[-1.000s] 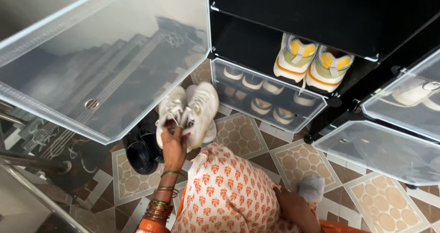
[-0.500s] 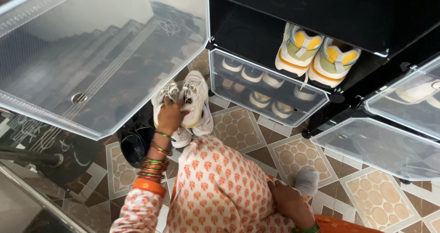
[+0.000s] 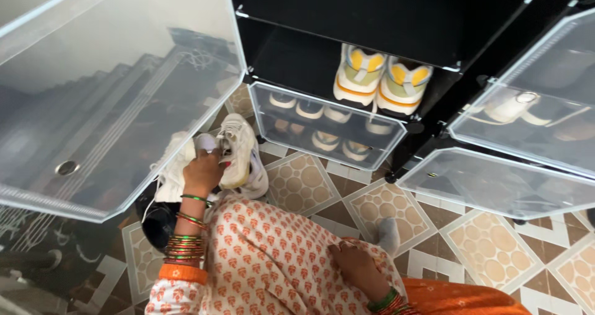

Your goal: The person removes several pairs of shoes from a transparent shoe cabinet and places them on the floor. Then, using a cloth, the person wipes the interior shelves of the cabinet.

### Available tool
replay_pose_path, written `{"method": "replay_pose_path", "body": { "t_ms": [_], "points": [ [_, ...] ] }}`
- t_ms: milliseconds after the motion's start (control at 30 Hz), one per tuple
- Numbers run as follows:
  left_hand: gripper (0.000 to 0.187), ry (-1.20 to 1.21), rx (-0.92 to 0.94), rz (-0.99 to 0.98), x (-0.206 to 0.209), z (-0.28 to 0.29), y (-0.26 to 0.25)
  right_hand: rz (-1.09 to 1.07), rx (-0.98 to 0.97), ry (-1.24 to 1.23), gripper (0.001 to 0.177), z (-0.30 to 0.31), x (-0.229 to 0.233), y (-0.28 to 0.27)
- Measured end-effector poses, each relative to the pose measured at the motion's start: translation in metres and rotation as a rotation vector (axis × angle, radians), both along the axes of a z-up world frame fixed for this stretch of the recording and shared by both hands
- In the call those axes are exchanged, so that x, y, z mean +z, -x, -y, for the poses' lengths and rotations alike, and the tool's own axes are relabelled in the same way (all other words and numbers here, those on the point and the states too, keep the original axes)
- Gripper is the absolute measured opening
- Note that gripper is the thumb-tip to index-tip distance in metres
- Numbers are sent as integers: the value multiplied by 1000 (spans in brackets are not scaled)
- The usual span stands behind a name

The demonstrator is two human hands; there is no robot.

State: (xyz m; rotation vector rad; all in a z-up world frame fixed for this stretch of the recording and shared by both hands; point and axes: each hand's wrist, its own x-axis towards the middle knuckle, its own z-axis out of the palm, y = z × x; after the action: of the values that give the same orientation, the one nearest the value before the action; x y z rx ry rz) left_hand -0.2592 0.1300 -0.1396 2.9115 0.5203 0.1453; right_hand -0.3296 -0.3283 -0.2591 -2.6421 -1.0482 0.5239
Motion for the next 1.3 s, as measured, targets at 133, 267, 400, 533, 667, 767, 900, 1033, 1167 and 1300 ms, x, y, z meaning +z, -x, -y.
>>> {"method": "replay_pose_path", "body": {
  "t_ms": [133, 267, 400, 533, 667, 767, 900, 1033, 1167, 1300],
  "points": [
    [41, -36, -139, 173, 36, 55, -21, -63, -19, 85, 76, -5, 9, -2],
    [45, 104, -324, 217, 75, 122, -42, -64, -17, 87, 80, -9, 17, -3],
    [53, 97, -592, 618, 117, 192, -79, -63, -46, 118, 72, -10, 9, -4],
    [65, 168, -641, 667, 162, 254, -124, 32, 19, 26, 65, -1, -6, -8],
    [74, 126, -592, 493, 180, 290, -174, -11, -10, 0, 64, -2, -4, -9],
    [73, 132, -555, 295, 179, 300, -215, -11, -10, -46, 63, -1, 2, -9],
    [75, 121, -558, 159, 169, 305, -253, -25, -14, -26, 62, -2, 0, -10],
    [76, 93, -583, 116, 169, 305, -265, 7, 11, -15, 65, -3, -6, -12],
    [67, 225, -582, 105, 171, 301, -259, 7, 13, 25, 68, -6, -6, -11],
    [59, 314, -466, 183, 175, 307, -242, -7, -1, 15, 70, -2, -10, -10]
  ]
}}
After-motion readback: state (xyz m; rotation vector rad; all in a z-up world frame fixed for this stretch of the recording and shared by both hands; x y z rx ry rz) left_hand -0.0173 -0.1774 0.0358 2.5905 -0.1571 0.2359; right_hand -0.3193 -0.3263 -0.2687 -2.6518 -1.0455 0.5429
